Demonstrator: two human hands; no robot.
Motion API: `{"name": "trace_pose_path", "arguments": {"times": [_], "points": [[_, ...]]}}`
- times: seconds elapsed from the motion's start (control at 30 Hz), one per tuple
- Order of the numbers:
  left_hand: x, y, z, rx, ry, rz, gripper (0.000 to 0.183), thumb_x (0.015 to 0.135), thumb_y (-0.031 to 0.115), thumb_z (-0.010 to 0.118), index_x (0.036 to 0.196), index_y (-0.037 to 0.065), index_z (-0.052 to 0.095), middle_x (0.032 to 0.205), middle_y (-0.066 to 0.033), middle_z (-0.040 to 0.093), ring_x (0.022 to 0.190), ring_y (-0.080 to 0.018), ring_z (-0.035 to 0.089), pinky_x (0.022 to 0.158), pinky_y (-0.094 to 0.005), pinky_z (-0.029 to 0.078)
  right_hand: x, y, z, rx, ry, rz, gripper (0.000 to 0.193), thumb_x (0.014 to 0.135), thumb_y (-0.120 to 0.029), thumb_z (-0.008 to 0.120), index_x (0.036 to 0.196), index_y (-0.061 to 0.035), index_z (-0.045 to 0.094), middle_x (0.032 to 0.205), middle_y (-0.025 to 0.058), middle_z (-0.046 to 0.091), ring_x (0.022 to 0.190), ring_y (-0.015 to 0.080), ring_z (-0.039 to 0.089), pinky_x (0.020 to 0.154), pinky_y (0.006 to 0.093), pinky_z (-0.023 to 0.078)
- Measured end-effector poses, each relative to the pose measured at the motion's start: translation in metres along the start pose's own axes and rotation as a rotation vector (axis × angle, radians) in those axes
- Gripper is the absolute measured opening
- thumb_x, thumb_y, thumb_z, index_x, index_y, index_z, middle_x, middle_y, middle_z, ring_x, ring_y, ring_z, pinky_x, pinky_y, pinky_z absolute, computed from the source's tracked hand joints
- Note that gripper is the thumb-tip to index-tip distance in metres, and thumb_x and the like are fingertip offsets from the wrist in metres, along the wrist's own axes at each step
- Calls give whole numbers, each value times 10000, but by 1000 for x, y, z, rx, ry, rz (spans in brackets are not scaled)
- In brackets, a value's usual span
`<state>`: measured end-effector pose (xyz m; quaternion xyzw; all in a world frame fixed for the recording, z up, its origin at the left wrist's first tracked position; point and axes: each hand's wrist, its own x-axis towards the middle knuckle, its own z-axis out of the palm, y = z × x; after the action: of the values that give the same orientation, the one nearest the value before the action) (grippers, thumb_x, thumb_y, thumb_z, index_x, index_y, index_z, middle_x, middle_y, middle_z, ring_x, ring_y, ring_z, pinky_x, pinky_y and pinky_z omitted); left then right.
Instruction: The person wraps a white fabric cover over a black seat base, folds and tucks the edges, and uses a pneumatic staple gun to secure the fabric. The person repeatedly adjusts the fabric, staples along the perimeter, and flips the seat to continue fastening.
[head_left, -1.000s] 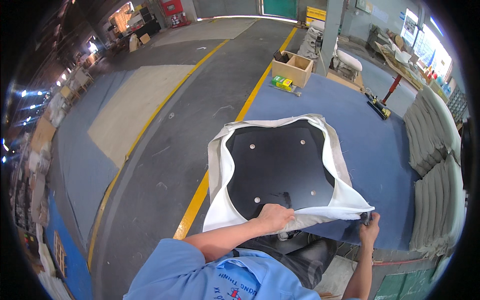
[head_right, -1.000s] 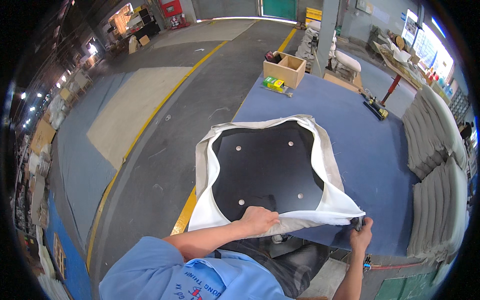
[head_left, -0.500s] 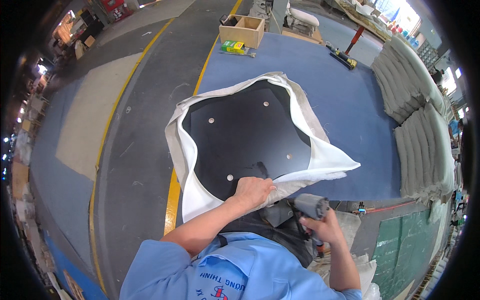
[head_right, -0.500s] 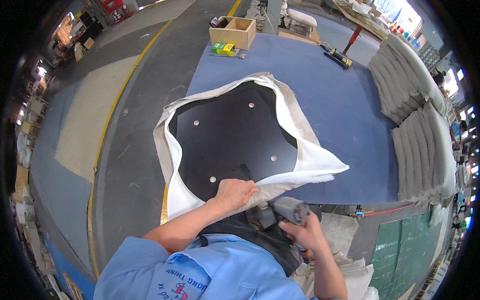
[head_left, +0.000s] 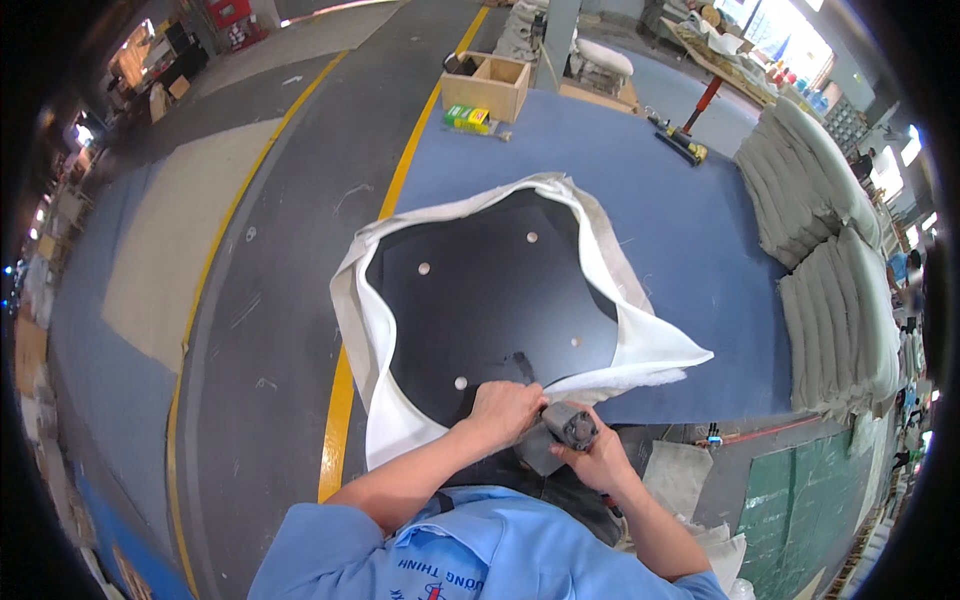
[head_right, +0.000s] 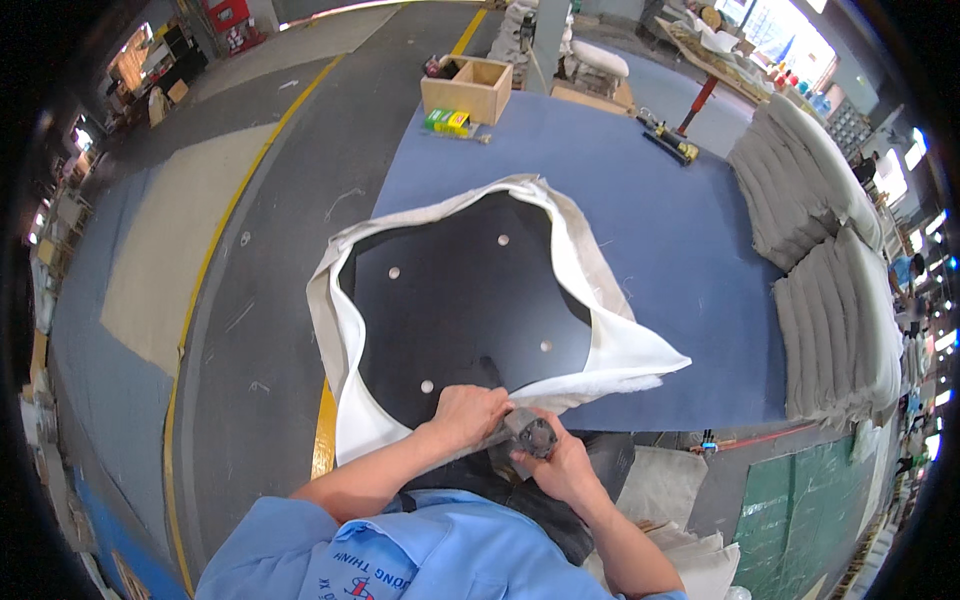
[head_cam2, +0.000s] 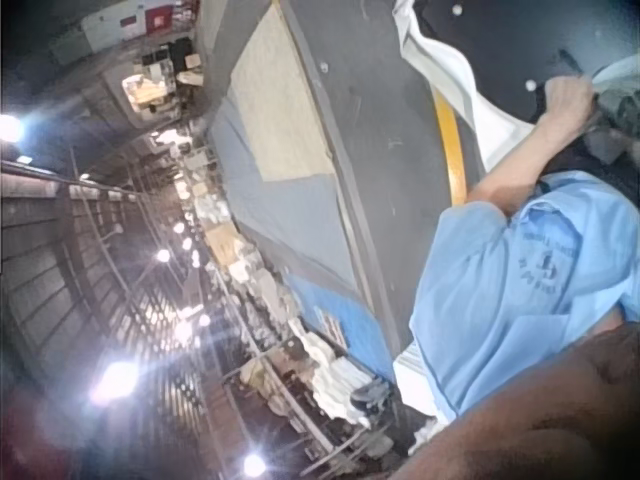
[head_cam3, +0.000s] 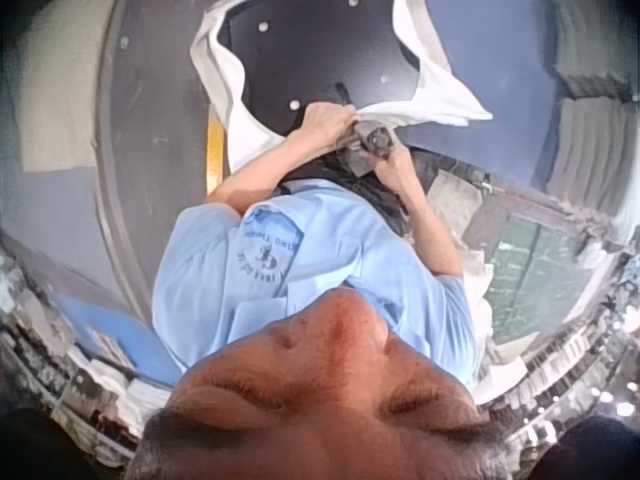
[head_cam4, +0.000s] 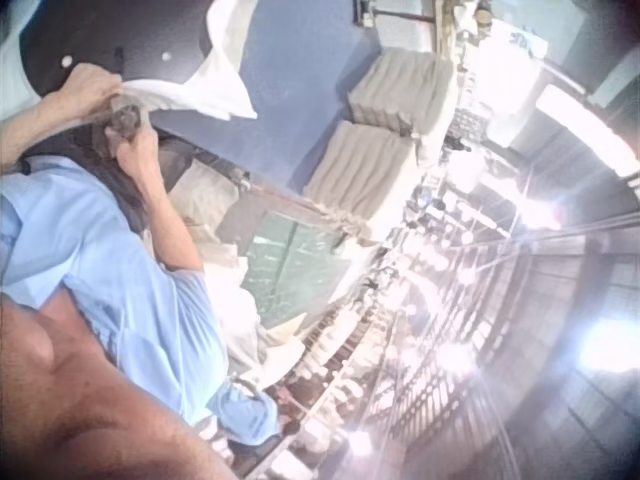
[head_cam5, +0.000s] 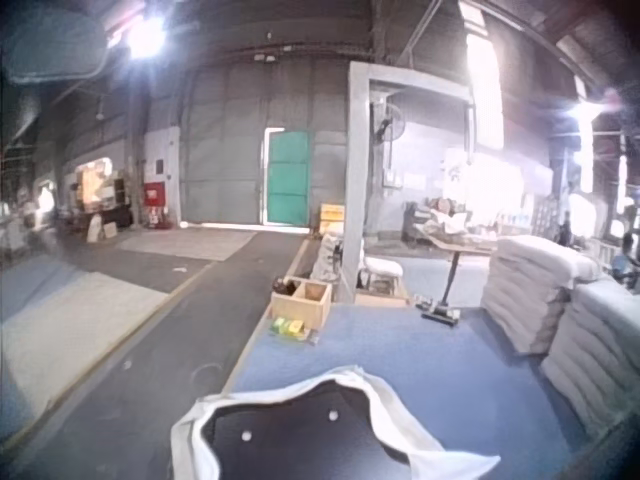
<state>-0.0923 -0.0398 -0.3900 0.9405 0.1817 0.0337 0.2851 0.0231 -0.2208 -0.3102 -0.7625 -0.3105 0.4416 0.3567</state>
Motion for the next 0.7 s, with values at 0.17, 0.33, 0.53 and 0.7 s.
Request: {"name": "trace_pose_path", "arguments": {"times": [0.17,0.33,0.53,0.7], "points": [[0,3,-6,-24,-26,-27,349,1064,422,578,930,128,710,772,-128,735,767,-389,737,662,-545,550,-9,3,-4,34,20,4,693,900,-59,864,1514,-81,544,1285,98,742,1177,155,666,1044,336,529],[-3,-10,-27,-282,-64,-151,296,1026,397,664,970,107,681,795,-145,733,776,-388,733,686,-513,554,-25,48,-50,-60,285,-188,769,805,-46,918,1501,-81,592,1339,168,706,1218,297,704,1056,387,550],[-39,-80,-104,-397,500,-502,219,995,271,749,1123,109,677,818,-99,749,763,-279,749,722,-416,573,-19,94,-163,-483,787,-36,797,777,16,843,1511,-97,554,1374,222,622,1232,432,662,1034,487,553],[-70,-173,-130,-127,850,-844,254,991,209,741,1194,72,672,1033,-151,740,907,-334,719,805,-450,563,37,120,-219,-634,886,168,806,816,10,794,1546,-139,487,1455,223,512,1236,481,638,1032,522,548]]}}
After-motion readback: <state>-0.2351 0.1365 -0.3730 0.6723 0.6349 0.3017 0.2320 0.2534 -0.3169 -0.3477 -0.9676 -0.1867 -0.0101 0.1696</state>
